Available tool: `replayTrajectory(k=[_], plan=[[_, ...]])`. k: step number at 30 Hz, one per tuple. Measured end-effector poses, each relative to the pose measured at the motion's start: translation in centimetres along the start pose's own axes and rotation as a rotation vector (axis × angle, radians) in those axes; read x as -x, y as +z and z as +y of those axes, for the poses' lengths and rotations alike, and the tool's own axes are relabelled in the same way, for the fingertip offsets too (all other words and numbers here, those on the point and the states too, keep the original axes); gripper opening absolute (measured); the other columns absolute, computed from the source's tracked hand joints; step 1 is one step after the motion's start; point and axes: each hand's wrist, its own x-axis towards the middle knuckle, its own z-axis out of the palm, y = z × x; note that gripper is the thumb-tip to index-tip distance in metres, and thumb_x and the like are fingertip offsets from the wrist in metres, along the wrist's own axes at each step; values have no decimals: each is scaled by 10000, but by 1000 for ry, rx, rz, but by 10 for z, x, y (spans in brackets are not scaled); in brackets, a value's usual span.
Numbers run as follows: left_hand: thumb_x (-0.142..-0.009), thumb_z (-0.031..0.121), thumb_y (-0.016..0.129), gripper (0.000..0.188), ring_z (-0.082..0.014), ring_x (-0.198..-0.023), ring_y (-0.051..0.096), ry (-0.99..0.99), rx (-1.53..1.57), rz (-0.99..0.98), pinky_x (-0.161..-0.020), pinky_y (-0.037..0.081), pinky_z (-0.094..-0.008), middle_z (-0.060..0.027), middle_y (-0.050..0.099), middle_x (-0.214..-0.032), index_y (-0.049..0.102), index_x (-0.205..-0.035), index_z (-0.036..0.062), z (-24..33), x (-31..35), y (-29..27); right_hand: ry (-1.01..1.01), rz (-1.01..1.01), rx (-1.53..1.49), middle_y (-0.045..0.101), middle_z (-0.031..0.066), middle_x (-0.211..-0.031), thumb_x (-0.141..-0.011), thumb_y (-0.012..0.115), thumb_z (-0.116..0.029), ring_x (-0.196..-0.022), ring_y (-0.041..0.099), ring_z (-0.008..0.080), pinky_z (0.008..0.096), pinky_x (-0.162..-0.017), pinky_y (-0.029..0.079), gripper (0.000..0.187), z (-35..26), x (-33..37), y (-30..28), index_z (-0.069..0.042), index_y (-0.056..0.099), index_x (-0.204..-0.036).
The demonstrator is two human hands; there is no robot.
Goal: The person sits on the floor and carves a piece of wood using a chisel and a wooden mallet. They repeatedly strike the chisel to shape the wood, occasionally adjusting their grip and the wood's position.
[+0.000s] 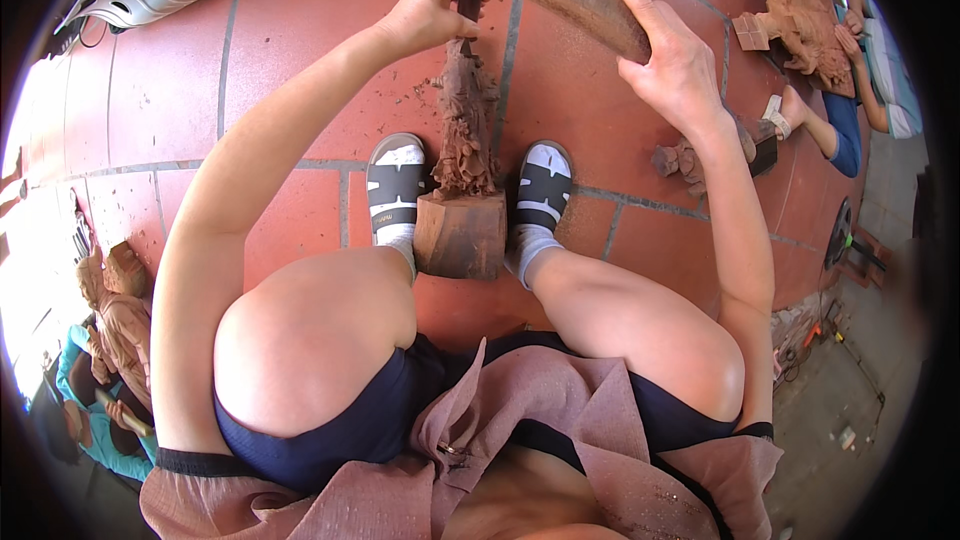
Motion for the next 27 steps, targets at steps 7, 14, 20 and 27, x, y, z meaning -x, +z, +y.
replayTrajectory(k=[7, 14, 20, 27], plan=[[-646, -36, 739, 355, -89, -796, 575, 26, 87, -52, -691, 525, -273, 11, 574, -812, 573, -939, 77, -6, -9, -4, -100, 20, 30, 592, 196, -1024, -677, 632, -74, -942, 593, 377, 431, -811, 485, 841, -7, -9, -11, -193, 337, -1455], [-645, -52, 755, 380, -98, -818, 581, 35, 19, -62, -721, 519, -268, 15, 573, -861, 566, -947, 79, -7, -13, 0, -142, 157, -114, 586, 171, -1086, -656, 633, -28, -994, 587, 349, 405, -856, 481, 875, -5, -13, -6, -228, 336, -1454], [-653, -64, 747, 378, -99, -850, 586, -46, -15, -37, -803, 511, -275, 26, 563, -854, 564, -950, 83, 1, -11, -1, -51, -81, 1, 535, 221, -1284, -676, 647, -55, -1187, 547, 310, 362, -960, 466, 862, -16, -20, -28, -142, 307, -1464], [-659, 5, 767, 405, -141, -904, 623, -77, 7, -45, -846, 528, -311, -20, 646, -950, 611, -1023, 88, -12, -20, -4, 114, -184, 27, 571, 68, -1279, -676, 604, 21, -1145, 568, 286, 344, -933, 484, 879, -15, -15, -16, -337, 349, -1438]])
